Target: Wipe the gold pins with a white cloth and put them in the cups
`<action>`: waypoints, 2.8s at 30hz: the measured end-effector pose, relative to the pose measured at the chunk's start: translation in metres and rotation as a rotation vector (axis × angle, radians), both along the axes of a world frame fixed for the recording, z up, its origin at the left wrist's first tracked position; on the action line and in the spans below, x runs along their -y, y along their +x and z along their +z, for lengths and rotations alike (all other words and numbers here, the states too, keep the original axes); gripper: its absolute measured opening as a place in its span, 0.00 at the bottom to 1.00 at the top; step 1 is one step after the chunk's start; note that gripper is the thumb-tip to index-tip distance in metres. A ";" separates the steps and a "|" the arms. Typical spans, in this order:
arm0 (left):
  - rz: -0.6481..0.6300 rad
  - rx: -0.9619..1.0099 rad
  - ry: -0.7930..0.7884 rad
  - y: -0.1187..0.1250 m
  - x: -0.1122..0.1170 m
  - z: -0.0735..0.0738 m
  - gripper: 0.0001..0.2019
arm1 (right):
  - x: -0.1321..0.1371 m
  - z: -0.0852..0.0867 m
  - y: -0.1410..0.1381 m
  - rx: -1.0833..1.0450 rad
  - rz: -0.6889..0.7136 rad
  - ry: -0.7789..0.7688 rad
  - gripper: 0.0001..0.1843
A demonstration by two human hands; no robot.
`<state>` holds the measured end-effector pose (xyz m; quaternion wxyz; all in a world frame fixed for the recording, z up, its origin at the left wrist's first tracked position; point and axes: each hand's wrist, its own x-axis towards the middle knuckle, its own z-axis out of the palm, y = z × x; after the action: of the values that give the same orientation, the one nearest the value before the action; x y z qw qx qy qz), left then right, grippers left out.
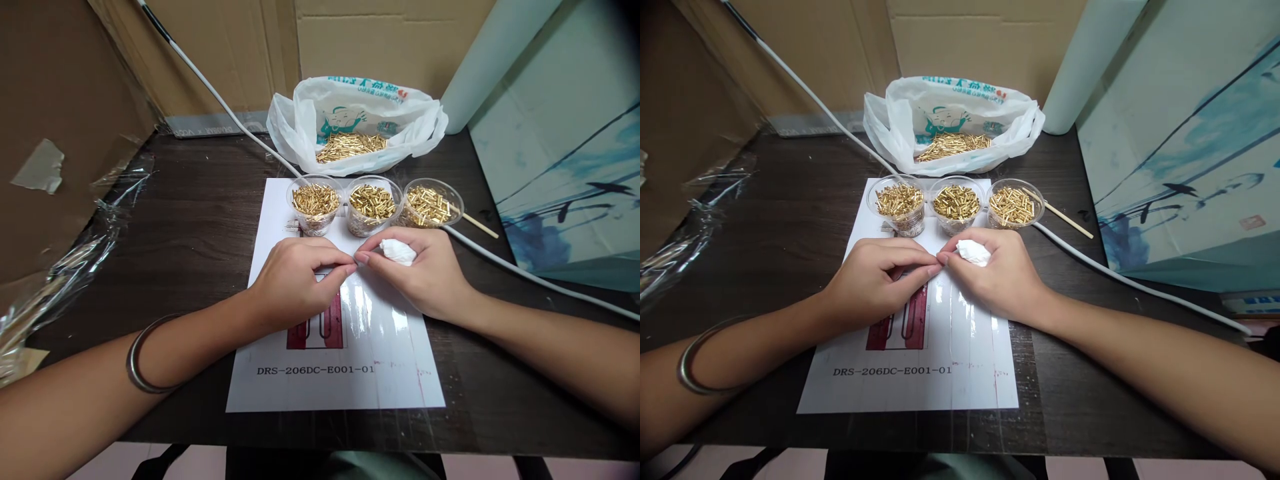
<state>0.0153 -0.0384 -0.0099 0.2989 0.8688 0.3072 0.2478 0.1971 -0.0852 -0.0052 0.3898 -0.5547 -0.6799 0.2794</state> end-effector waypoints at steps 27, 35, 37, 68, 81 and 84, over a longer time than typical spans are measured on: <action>-0.006 -0.108 0.031 -0.001 -0.001 0.000 0.08 | -0.002 0.000 0.000 0.034 0.073 -0.053 0.05; 0.016 -0.126 0.024 -0.001 -0.001 0.001 0.07 | -0.003 -0.002 0.000 0.021 0.128 -0.029 0.07; 0.015 -0.139 0.012 -0.001 0.000 0.002 0.07 | -0.003 -0.002 0.000 0.022 0.133 -0.024 0.08; 0.050 -0.119 0.059 0.000 -0.001 0.003 0.04 | 0.000 -0.002 0.000 0.093 0.084 -0.030 0.07; 0.029 -0.104 0.054 -0.001 -0.001 0.003 0.04 | -0.002 -0.002 0.001 0.084 0.099 -0.072 0.07; 0.023 -0.086 0.064 -0.001 -0.002 0.002 0.05 | -0.001 -0.002 0.000 0.085 0.101 -0.062 0.07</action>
<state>0.0143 -0.0364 -0.0077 0.2547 0.8842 0.3217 0.2233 0.1972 -0.0838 -0.0068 0.3285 -0.5429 -0.7141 0.2958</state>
